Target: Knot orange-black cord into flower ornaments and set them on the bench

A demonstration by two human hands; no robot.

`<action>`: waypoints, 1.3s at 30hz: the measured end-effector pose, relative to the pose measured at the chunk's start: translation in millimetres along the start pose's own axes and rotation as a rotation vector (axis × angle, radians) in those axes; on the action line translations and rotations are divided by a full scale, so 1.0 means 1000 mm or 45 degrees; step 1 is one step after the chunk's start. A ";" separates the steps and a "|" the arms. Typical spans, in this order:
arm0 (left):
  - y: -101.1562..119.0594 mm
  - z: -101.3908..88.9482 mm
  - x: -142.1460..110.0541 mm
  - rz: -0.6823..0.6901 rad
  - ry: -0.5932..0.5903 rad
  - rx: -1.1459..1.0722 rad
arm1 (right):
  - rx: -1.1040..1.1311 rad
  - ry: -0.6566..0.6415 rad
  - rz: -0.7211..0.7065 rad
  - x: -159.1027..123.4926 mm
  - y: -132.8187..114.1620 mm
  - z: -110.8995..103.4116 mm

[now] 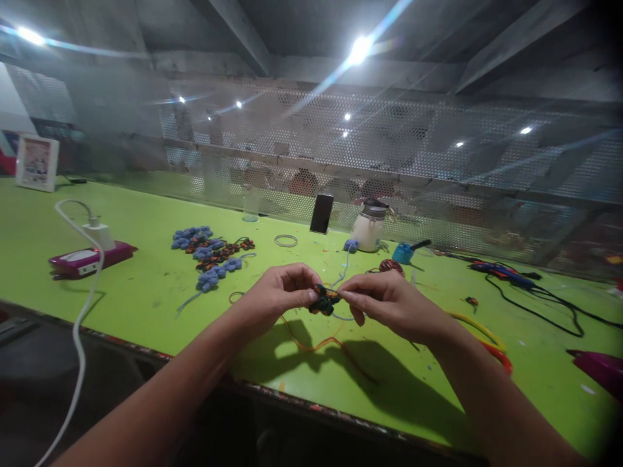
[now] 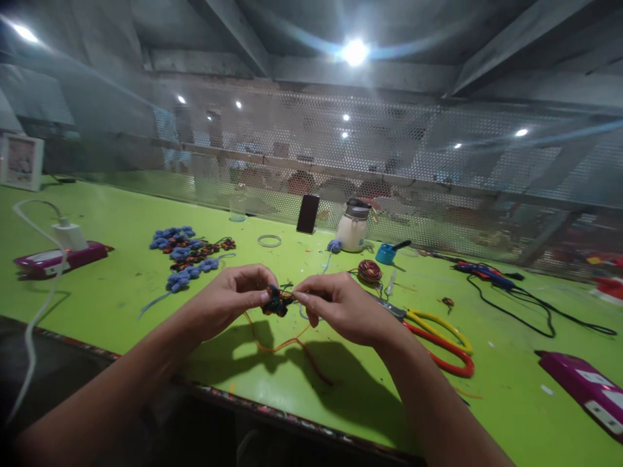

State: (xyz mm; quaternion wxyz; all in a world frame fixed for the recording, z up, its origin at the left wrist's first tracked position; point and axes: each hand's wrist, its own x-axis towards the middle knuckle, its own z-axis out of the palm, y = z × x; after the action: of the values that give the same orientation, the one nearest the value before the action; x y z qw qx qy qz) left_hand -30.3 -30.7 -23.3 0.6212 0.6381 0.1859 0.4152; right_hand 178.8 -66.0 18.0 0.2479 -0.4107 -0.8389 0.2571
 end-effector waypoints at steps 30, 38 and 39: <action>0.001 0.002 -0.001 -0.044 0.004 -0.069 | 0.299 -0.011 0.078 0.003 0.005 0.004; -0.001 0.001 -0.001 -0.050 -0.013 0.014 | 0.559 0.070 0.061 0.007 0.007 0.016; -0.001 0.001 -0.001 -0.052 -0.015 0.027 | 0.627 0.070 0.072 0.008 0.007 0.019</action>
State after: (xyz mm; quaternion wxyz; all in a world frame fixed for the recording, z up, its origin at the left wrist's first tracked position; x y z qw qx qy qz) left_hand -29.8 -31.8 -24.4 0.6236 0.6432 0.1996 0.3969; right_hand 166.7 -60.0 1.1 0.3559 -0.3681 -0.7321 0.4492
